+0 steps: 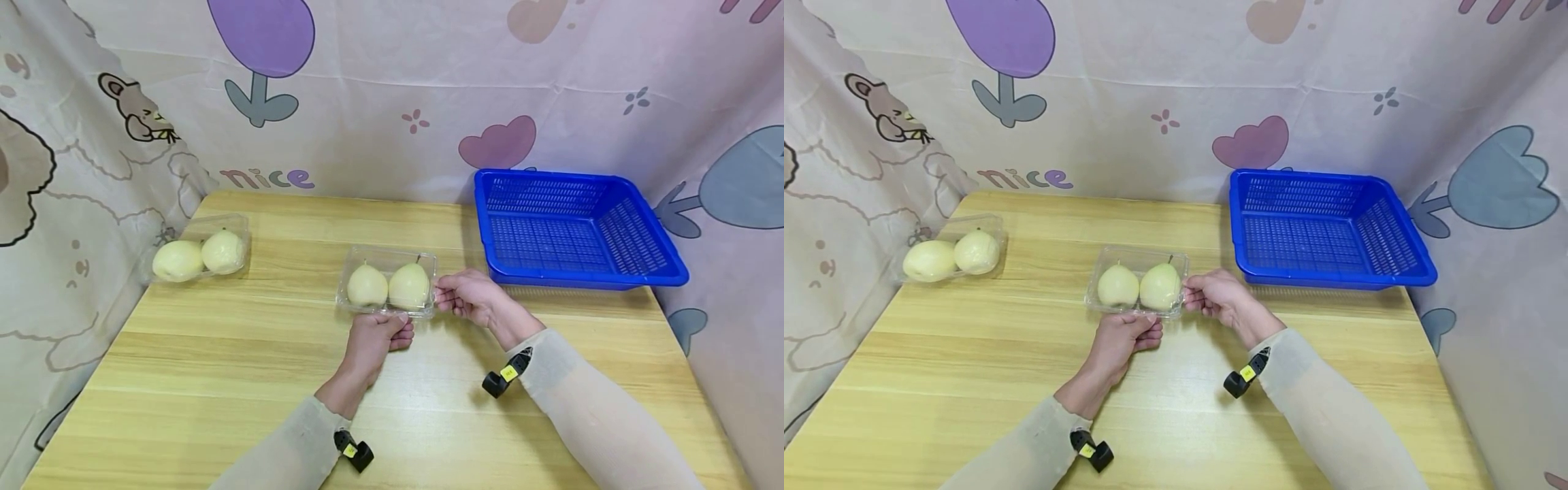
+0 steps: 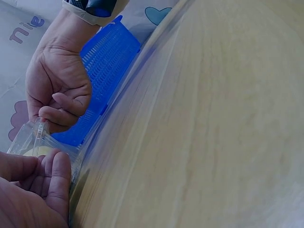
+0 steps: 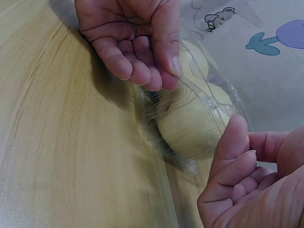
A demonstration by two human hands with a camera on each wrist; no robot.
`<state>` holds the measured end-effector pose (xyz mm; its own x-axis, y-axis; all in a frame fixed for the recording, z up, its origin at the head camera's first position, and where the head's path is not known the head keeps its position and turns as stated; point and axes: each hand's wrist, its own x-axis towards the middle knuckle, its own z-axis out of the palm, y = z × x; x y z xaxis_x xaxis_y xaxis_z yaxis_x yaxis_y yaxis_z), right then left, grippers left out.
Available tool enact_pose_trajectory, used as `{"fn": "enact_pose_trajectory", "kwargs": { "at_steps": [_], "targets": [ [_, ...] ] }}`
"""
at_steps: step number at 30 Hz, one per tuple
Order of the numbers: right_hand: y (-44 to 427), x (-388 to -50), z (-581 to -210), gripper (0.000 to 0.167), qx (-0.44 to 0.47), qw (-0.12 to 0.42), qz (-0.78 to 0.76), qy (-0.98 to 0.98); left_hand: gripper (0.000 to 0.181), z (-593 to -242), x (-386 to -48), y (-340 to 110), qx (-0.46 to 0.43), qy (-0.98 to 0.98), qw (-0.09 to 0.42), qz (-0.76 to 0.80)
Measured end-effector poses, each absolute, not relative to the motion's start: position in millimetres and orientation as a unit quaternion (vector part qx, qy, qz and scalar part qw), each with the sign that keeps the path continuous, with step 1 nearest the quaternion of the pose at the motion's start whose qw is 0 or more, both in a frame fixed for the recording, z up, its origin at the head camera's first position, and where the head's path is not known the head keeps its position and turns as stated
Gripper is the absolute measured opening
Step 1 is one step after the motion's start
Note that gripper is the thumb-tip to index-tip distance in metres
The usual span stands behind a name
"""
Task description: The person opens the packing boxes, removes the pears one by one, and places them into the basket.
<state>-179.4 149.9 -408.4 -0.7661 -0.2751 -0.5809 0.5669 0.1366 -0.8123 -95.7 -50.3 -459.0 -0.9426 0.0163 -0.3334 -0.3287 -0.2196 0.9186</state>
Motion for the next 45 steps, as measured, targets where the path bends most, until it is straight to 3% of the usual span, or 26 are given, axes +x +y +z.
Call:
{"fn": "enact_pose_trajectory", "kwargs": {
  "at_steps": [19,45],
  "targets": [
    [149.4,-180.1,-408.7,0.034,0.117,0.326,-0.654,0.673,0.023,-458.7,-95.4,-50.6,-0.127,0.610,0.110,0.774],
    [150.8,-181.5,-405.2,0.029,0.117,0.340,-0.671,0.649,0.024,-459.5,-93.0,-49.0,-0.119,0.626,0.104,0.763]
  ]
}}
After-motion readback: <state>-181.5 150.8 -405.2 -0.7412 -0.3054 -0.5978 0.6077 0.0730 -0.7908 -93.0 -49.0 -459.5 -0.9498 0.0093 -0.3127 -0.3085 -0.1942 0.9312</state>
